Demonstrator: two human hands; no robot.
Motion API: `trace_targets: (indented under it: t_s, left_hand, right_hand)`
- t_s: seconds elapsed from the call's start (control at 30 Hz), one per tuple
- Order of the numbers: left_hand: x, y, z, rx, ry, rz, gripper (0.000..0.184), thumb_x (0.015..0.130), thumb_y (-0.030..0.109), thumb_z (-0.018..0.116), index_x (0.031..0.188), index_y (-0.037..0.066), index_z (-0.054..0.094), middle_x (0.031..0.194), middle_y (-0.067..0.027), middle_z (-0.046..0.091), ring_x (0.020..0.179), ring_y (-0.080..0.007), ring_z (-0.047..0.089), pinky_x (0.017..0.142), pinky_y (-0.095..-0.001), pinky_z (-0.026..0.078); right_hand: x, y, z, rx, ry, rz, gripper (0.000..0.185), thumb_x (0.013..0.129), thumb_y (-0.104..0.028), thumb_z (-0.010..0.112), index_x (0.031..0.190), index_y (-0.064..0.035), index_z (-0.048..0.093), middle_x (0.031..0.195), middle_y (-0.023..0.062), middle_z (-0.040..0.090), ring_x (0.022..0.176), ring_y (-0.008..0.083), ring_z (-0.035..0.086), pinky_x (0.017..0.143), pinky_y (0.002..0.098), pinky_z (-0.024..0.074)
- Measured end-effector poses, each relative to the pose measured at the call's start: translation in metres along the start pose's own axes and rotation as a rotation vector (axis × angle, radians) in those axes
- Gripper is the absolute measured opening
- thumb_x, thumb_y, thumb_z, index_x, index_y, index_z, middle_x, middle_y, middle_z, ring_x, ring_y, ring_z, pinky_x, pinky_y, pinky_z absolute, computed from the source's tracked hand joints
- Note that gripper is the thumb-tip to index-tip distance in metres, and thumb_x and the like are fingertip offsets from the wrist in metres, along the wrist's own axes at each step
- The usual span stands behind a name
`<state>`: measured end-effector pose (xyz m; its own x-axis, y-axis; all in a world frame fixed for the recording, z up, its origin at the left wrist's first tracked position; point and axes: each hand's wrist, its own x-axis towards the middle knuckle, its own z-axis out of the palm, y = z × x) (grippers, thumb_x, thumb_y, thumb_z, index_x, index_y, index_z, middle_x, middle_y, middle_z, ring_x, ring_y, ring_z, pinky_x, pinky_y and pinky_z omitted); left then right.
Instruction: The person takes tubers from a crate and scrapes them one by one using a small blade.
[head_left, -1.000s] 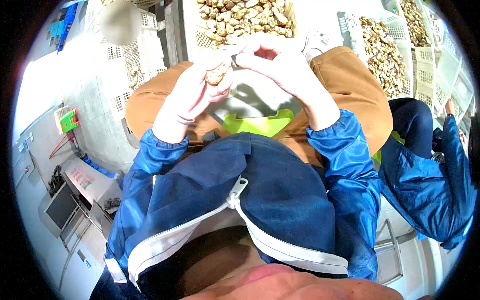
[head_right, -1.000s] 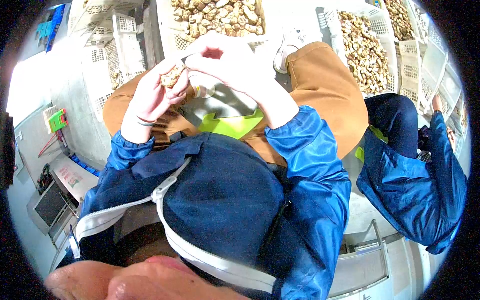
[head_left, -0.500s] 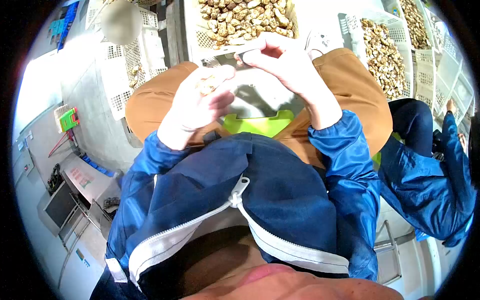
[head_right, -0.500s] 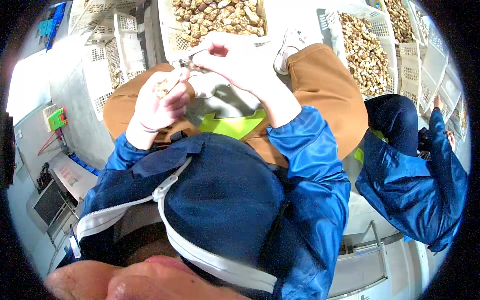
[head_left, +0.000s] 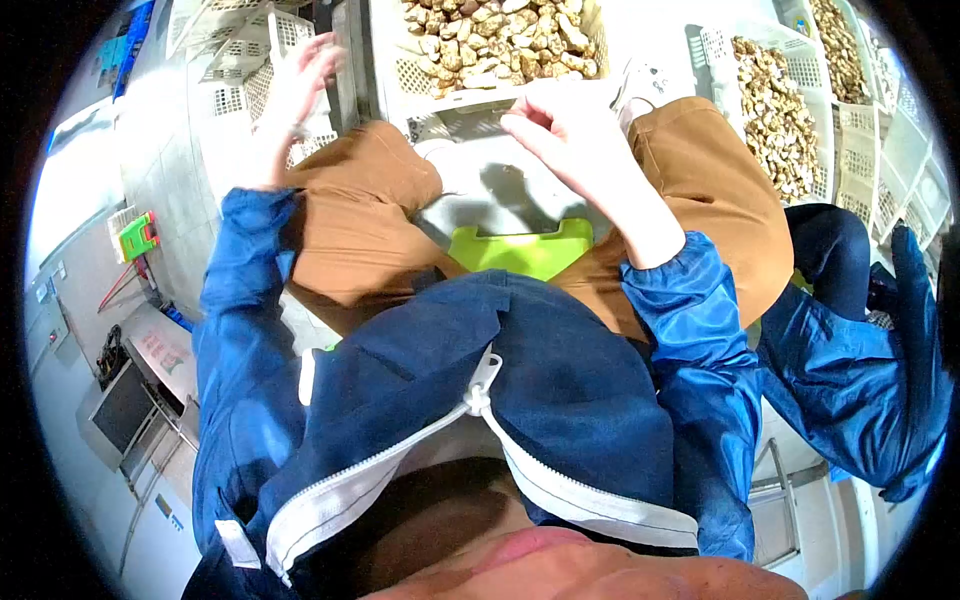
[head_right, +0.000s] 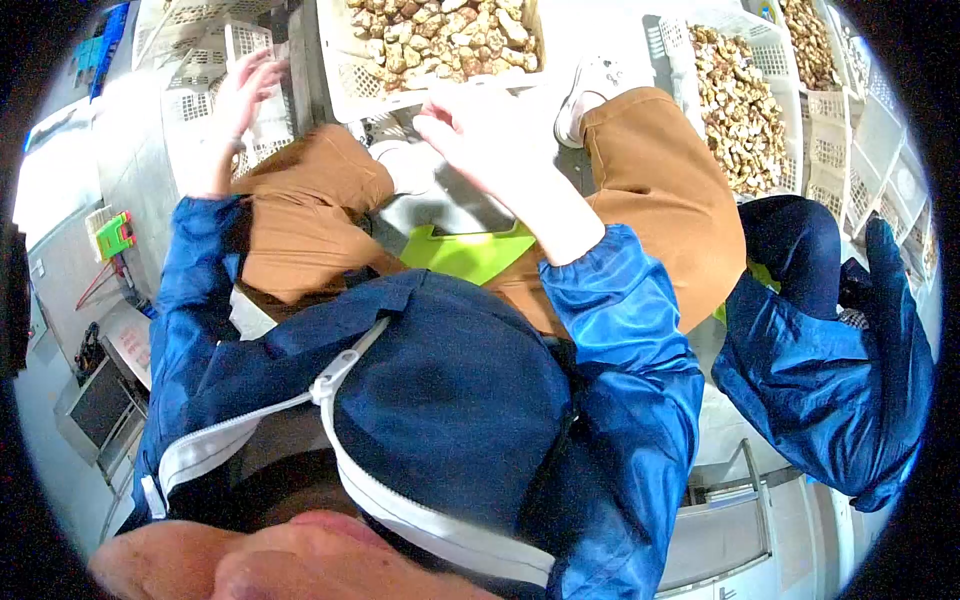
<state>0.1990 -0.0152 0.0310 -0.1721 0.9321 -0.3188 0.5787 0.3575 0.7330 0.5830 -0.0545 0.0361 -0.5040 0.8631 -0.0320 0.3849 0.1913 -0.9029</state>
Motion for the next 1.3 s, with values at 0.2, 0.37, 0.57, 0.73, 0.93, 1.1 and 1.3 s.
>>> trace_targets:
  t_s: [0.2, 0.37, 0.57, 0.73, 0.93, 1.1, 1.3]
  left_hand:
    - [0.113, -0.027, 0.196, 0.572, 0.111, 0.247, 0.042, 0.092, 0.029, 0.062, 0.123, 0.001, 0.060, 0.112, -0.0191, 0.068, 0.105, -0.0323, 0.066, 0.093, -0.0386, 0.051]
    - [0.116, -0.038, 0.211, 0.391, 0.208, 0.135, 0.040, 0.084, 0.025, 0.067, 0.118, 0.004, 0.062, 0.106, -0.0173, 0.068, 0.100, -0.0313, 0.066, 0.088, -0.0408, 0.052]
    - [0.025, 0.033, 0.145, -1.148, -0.395, -0.354, 0.028, 0.093, 0.011, 0.061, 0.116, -0.005, 0.057, 0.099, -0.0197, 0.063, 0.088, -0.0285, 0.067, 0.076, -0.0323, 0.060]
    - [-0.072, 0.070, 0.126, -1.350, -0.534, -0.231, 0.025, 0.098, 0.013, 0.057, 0.115, -0.005, 0.057, 0.107, -0.0178, 0.065, 0.090, -0.0242, 0.066, 0.081, -0.0304, 0.057]
    - [-0.119, 0.114, 0.124, -1.201, -0.415, -0.120, 0.037, 0.096, 0.008, 0.061, 0.130, -0.004, 0.056, 0.105, -0.0071, 0.066, 0.091, -0.0114, 0.060, 0.081, -0.0233, 0.051]
    - [-0.132, 0.121, 0.115, -0.919, -0.247, 0.020, 0.035, 0.093, 0.010, 0.066, 0.125, -0.005, 0.061, 0.104, -0.0063, 0.068, 0.085, -0.0098, 0.058, 0.080, -0.0222, 0.049]
    - [-0.131, 0.129, 0.116, -0.766, -0.231, 0.078, 0.037, 0.090, 0.007, 0.068, 0.125, -0.003, 0.061, 0.111, -0.0094, 0.068, 0.097, -0.0122, 0.062, 0.088, -0.0240, 0.049]
  right_hand:
    - [0.006, 0.005, -0.002, -0.073, -0.020, 0.027, 0.021, 0.089, -0.028, 0.060, 0.087, -0.0075, 0.065, 0.078, 0.0150, 0.066, 0.076, 0.0337, 0.066, 0.069, 0.0431, 0.0514]
    - [0.004, 0.010, -0.003, -0.009, 0.019, 0.006, 0.019, 0.086, -0.025, 0.062, 0.085, -0.0061, 0.064, 0.075, 0.0161, 0.065, 0.074, 0.0351, 0.065, 0.066, 0.0427, 0.0513]
    - [0.003, 0.009, -0.015, 0.232, 0.085, 0.091, 0.019, 0.087, -0.024, 0.066, 0.090, -0.0059, 0.066, 0.068, 0.0100, 0.063, 0.066, 0.0210, 0.064, 0.061, 0.0351, 0.0495]
    - [0.001, -0.003, -0.003, 0.390, 0.257, -0.108, 0.016, 0.085, -0.020, 0.072, 0.092, -0.0057, 0.069, 0.083, 0.0071, 0.066, 0.073, 0.0141, 0.063, 0.065, 0.0290, 0.0508]
    - [0.001, -0.013, -0.010, 0.412, 0.189, -0.263, 0.011, 0.085, -0.012, 0.072, 0.088, -0.0019, 0.068, 0.098, 0.0065, 0.068, 0.087, 0.0123, 0.065, 0.074, 0.0256, 0.0528]
    - [-0.009, -0.030, -0.016, 0.637, 0.076, -0.058, 0.014, 0.088, -0.013, 0.071, 0.093, -0.0006, 0.068, 0.094, 0.0030, 0.068, 0.086, 0.0091, 0.063, 0.076, 0.0243, 0.0525]
    - [-0.008, -0.023, -0.028, 0.689, 0.020, 0.060, 0.010, 0.090, -0.012, 0.070, 0.094, -0.0030, 0.067, 0.100, 0.0029, 0.068, 0.087, 0.0072, 0.061, 0.079, 0.0223, 0.0496]
